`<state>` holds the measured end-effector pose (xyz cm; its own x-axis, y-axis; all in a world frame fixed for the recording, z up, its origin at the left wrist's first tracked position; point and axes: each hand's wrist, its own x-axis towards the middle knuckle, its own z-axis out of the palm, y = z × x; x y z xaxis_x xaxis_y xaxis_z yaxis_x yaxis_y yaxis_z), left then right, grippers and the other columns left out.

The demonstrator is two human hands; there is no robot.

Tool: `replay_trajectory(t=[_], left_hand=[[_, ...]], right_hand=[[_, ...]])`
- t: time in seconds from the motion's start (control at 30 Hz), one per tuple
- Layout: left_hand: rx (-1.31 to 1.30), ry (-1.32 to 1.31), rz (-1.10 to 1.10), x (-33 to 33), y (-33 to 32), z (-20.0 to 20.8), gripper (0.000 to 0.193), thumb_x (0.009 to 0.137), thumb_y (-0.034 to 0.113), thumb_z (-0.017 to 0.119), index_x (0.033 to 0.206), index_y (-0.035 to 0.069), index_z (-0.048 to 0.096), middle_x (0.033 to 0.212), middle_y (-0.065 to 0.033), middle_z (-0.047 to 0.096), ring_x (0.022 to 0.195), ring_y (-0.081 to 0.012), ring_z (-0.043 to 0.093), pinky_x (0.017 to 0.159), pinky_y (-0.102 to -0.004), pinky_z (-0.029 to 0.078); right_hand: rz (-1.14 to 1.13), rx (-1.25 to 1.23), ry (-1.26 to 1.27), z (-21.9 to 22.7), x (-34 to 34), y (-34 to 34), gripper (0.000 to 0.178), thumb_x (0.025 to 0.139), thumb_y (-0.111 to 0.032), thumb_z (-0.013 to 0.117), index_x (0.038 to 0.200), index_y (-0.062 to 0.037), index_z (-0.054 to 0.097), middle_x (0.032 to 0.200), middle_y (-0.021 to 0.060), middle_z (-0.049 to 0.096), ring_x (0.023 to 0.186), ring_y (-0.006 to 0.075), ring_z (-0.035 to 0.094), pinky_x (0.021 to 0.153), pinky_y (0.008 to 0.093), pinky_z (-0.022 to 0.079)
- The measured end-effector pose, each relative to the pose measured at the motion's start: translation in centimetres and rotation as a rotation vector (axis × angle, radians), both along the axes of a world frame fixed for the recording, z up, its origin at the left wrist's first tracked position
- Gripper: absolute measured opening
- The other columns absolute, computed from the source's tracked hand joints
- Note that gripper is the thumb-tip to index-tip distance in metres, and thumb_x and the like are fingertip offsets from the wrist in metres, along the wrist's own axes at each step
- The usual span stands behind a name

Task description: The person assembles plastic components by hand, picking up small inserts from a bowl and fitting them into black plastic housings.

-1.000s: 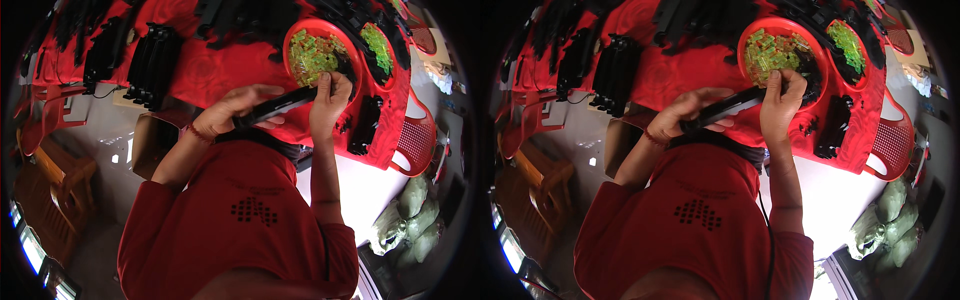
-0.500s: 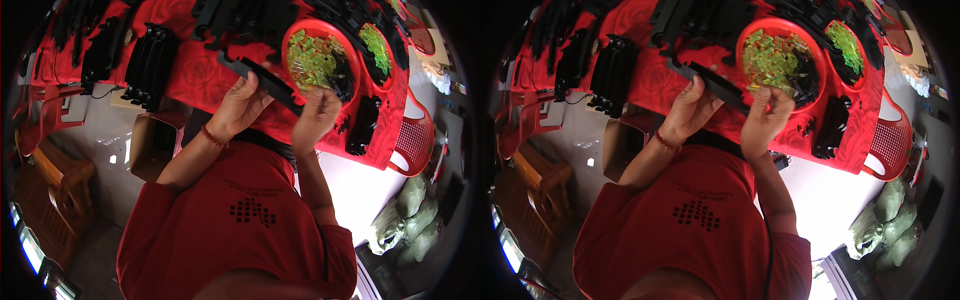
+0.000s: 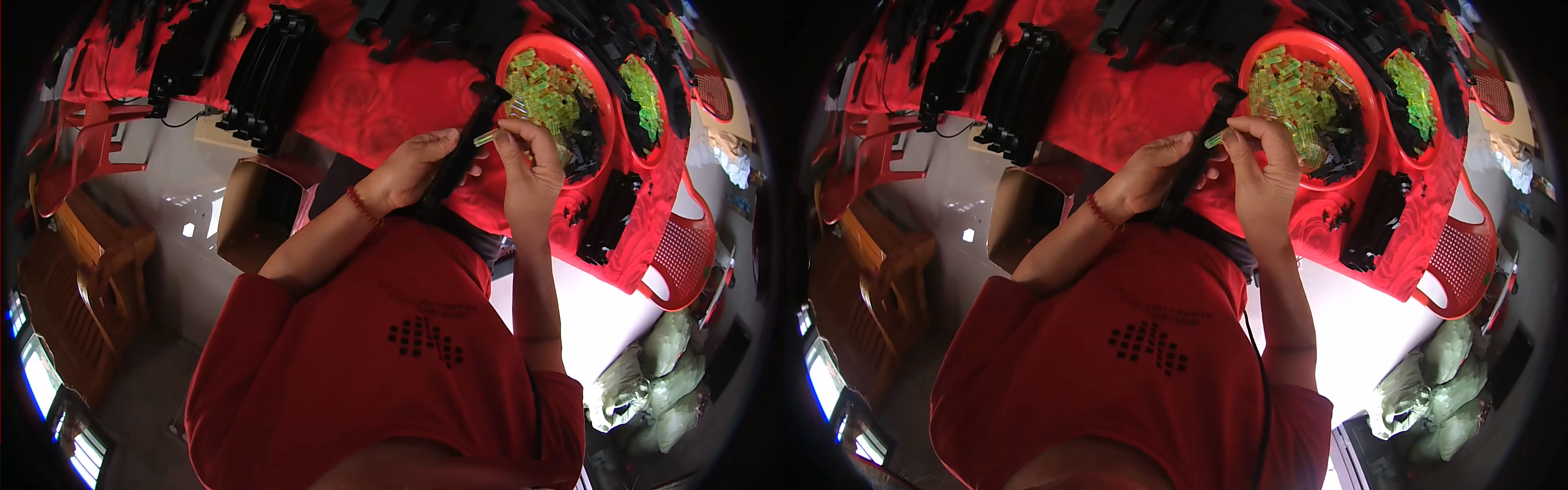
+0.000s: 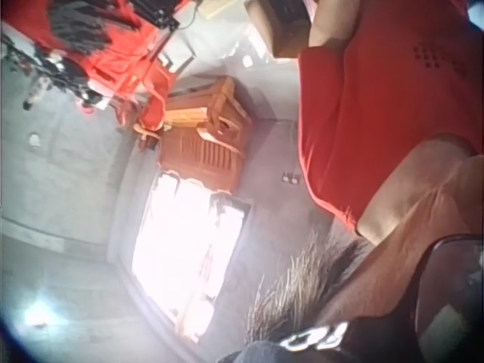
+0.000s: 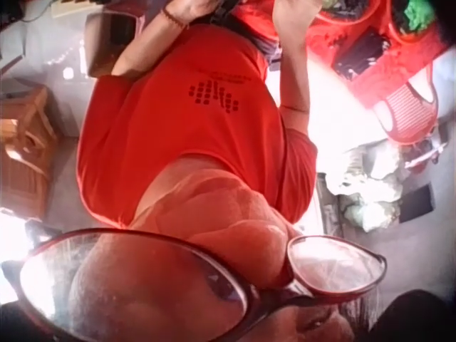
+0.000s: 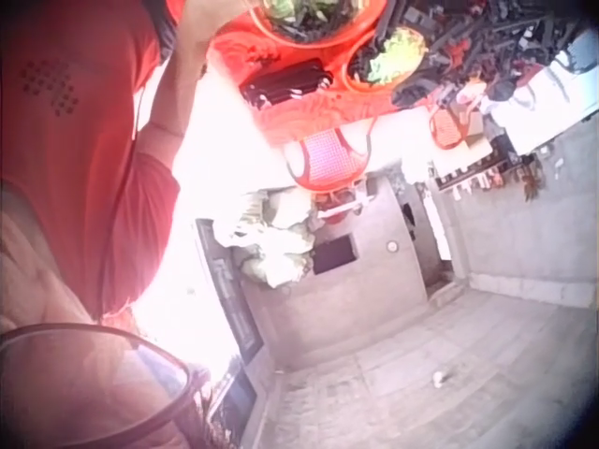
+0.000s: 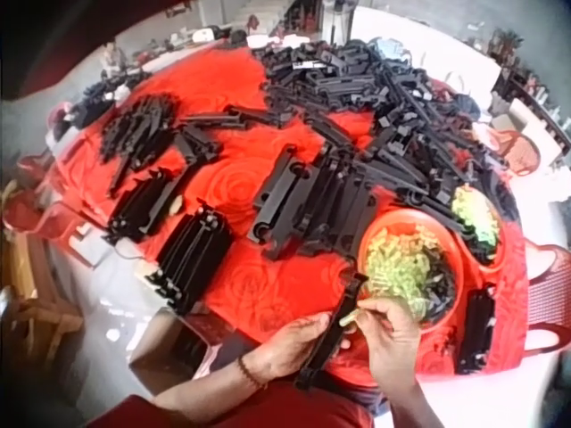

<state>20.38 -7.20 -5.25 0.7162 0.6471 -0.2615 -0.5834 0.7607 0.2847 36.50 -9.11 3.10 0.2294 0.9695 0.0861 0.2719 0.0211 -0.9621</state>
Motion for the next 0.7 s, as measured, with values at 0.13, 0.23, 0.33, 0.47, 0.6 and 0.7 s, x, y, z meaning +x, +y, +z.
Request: replay_trajectory(t=[0.13,0.23,0.33,0.47,0.6,0.7], left_hand=[[0.038,-0.001,-0.055,-0.1,0.2,-0.2,0.04,0.102,0.023,0.044,0.134,0.0,0.05,0.121,-0.0097,0.062,0.108,-0.0219,0.06,0.089,-0.0348,0.049],[0.093,0.003,-0.012,-0.1,0.1,-0.9,0.04,0.101,0.023,0.047,0.134,0.0,0.049,0.123,-0.0094,0.061,0.11,-0.0209,0.06,0.093,-0.0361,0.048],[0.082,0.041,0.006,0.0,-0.2,-1.6,0.039,0.102,0.022,0.048,0.134,0.0,0.049,0.123,-0.0095,0.061,0.112,-0.0208,0.059,0.097,-0.0379,0.047],[0.069,0.003,0.009,0.2,-0.3,-1.1,0.034,0.103,0.02,0.048,0.13,0.001,0.051,0.121,-0.0085,0.061,0.112,-0.0203,0.059,0.101,-0.0375,0.046],[0.059,0.005,0.038,0.2,-0.3,-0.9,0.027,0.103,0.016,0.049,0.125,0.002,0.055,0.119,-0.0063,0.062,0.112,-0.0175,0.059,0.102,-0.0335,0.044],[0.062,0.038,0.059,0.4,-0.5,-1.1,0.025,0.103,0.015,0.049,0.123,0.003,0.057,0.118,-0.005,0.062,0.112,-0.0157,0.057,0.103,-0.0312,0.042]], right_hand=[[0.066,0.136,-0.281,-1.2,-0.1,0.3,0.01,0.087,-0.004,0.071,0.097,-0.0037,0.069,0.084,0.0029,0.06,0.075,0.0119,0.057,0.07,0.0261,0.045],[0.065,0.161,-0.472,-2.4,-0.4,0.2,0.007,0.086,-0.004,0.073,0.093,-0.0038,0.071,0.079,0.0009,0.055,0.067,0.0098,0.051,0.063,0.0257,0.04],[0.059,0.18,-0.573,-2.4,-0.7,-0.3,0.007,0.085,-0.006,0.074,0.091,-0.0055,0.071,0.077,0.0001,0.056,0.066,0.0105,0.051,0.066,0.0264,0.037],[0.041,0.192,-0.572,-3.0,-1.0,-0.6,0.008,0.083,-0.008,0.076,0.09,-0.0062,0.072,0.074,0.0001,0.055,0.064,0.0117,0.051,0.07,0.027,0.035],[0.054,0.188,-0.632,-2.8,-1.1,-0.7,0.009,0.082,-0.008,0.077,0.089,-0.0063,0.072,0.073,0.0004,0.057,0.065,0.0129,0.052,0.071,0.0289,0.035],[0.084,0.135,-0.611,-3.0,-0.9,-0.8,0.008,0.082,-0.011,0.076,0.088,-0.0098,0.072,0.076,-0.0008,0.059,0.068,0.0137,0.054,0.076,0.0334,0.033]])
